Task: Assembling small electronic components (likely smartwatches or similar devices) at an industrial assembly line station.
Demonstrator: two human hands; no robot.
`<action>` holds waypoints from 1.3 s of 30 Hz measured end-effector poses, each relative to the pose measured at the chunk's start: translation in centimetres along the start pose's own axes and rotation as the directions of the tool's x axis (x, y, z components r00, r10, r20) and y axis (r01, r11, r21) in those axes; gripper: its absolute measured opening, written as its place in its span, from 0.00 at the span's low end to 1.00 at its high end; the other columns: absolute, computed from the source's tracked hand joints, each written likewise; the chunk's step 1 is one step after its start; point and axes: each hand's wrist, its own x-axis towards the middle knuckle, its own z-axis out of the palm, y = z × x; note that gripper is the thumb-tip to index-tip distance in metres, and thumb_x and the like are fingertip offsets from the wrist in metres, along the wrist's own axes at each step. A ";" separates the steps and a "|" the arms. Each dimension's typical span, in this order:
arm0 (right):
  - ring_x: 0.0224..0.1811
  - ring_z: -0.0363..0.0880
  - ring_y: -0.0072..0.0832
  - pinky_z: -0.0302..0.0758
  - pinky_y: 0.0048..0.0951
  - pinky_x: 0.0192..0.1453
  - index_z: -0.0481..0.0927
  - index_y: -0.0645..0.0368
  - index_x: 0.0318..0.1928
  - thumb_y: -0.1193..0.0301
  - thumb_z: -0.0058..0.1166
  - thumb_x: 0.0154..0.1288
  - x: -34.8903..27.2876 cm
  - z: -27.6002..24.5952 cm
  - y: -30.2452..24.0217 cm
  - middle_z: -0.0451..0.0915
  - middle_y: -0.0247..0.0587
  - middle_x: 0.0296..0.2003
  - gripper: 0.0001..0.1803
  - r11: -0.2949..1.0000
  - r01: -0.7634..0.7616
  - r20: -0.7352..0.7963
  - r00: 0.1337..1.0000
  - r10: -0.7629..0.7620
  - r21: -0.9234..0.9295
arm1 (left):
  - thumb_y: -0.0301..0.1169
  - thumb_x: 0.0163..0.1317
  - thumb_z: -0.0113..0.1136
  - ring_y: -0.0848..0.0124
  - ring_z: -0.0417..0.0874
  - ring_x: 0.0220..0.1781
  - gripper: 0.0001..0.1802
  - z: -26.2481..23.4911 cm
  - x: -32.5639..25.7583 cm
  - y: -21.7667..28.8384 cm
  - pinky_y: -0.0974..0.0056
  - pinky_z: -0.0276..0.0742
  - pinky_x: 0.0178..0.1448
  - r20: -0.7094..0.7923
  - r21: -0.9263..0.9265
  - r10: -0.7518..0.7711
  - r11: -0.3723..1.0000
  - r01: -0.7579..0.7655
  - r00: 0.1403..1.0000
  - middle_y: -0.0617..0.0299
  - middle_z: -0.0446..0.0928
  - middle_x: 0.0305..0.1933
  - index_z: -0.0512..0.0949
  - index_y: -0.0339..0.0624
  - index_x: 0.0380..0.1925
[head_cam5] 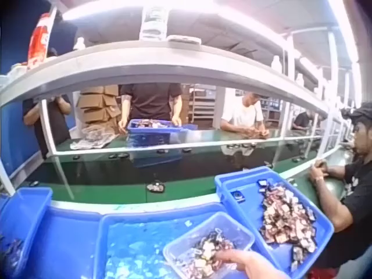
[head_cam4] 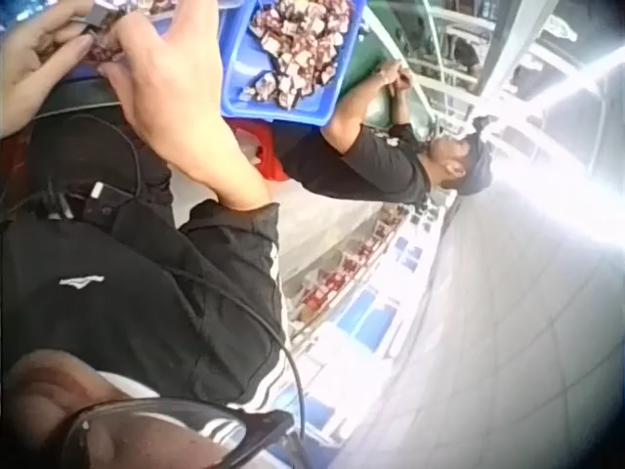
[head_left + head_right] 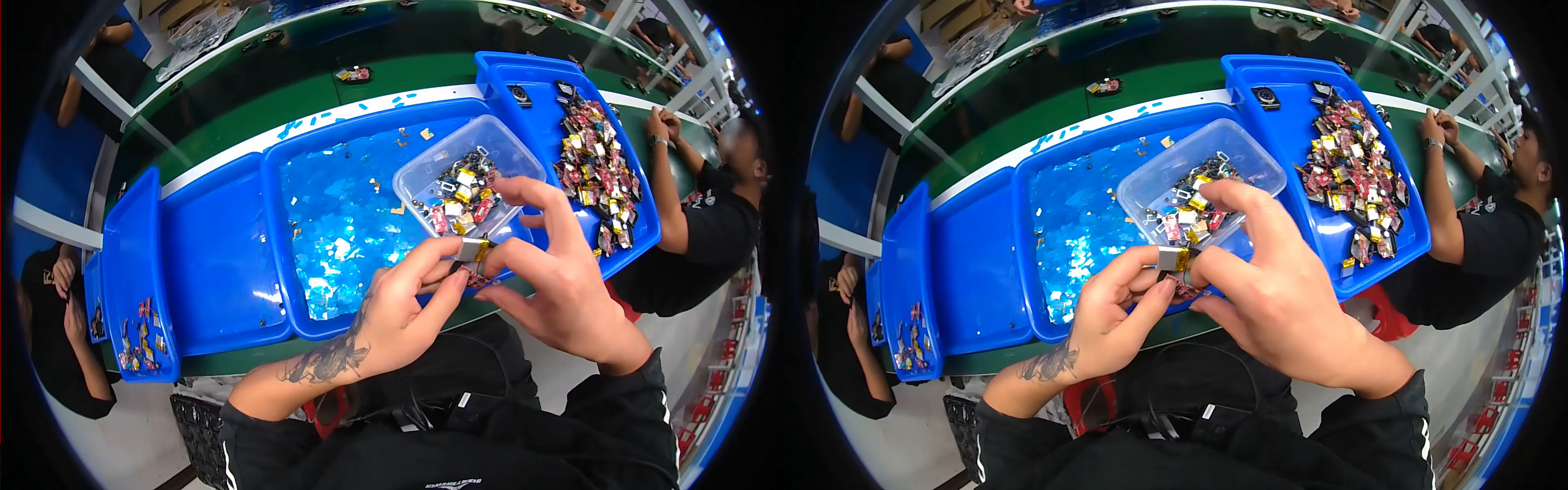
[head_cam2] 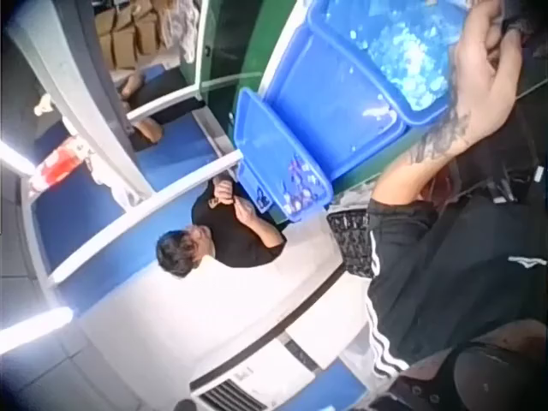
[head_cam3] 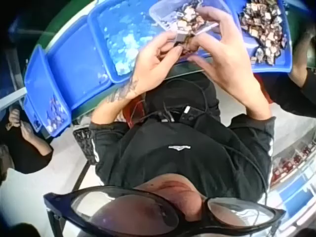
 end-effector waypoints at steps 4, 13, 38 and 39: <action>0.63 0.65 0.51 0.68 0.45 0.62 0.79 0.55 0.32 0.78 0.71 0.42 0.2 -0.3 1.1 0.62 0.56 0.62 0.15 0.998 0.050 0.044 0.998 -0.052 0.045 | 0.23 0.67 0.53 0.63 0.85 0.48 0.15 0.4 0.6 0.0 0.66 0.78 0.48 0.005 0.064 0.025 0.998 -0.025 1.000 0.47 0.82 0.43 0.69 0.30 0.53; 0.64 0.64 0.56 0.63 0.48 0.65 0.80 0.55 0.35 0.70 0.67 0.53 -0.5 0.6 1.8 0.63 0.59 0.63 0.10 0.974 0.143 0.066 0.985 -0.157 0.177 | 0.20 0.68 0.49 0.70 0.82 0.49 0.16 -0.4 -0.4 1.2 0.67 0.78 0.54 0.091 -0.152 -0.242 0.955 0.254 0.966 0.53 0.80 0.47 0.69 0.29 0.55; 0.68 0.60 0.53 0.62 0.43 0.67 0.79 0.55 0.34 0.75 0.70 0.49 0.6 0.6 1.6 0.60 0.58 0.64 0.12 0.906 0.081 0.108 0.985 -0.138 0.415 | 0.20 0.66 0.52 0.68 0.84 0.44 0.19 -1.8 0.0 2.3 0.66 0.81 0.48 0.211 -0.344 -0.299 0.868 0.357 0.931 0.50 0.81 0.44 0.67 0.26 0.56; 0.66 0.63 0.51 0.65 0.43 0.66 0.81 0.54 0.35 0.74 0.71 0.48 0.4 0.7 1.4 0.60 0.57 0.63 0.13 0.929 0.068 0.099 0.989 -0.112 0.365 | 0.21 0.67 0.53 0.69 0.84 0.44 0.19 -1.8 -0.1 2.3 0.67 0.81 0.48 0.197 -0.341 -0.294 0.874 0.346 0.935 0.52 0.81 0.44 0.67 0.26 0.57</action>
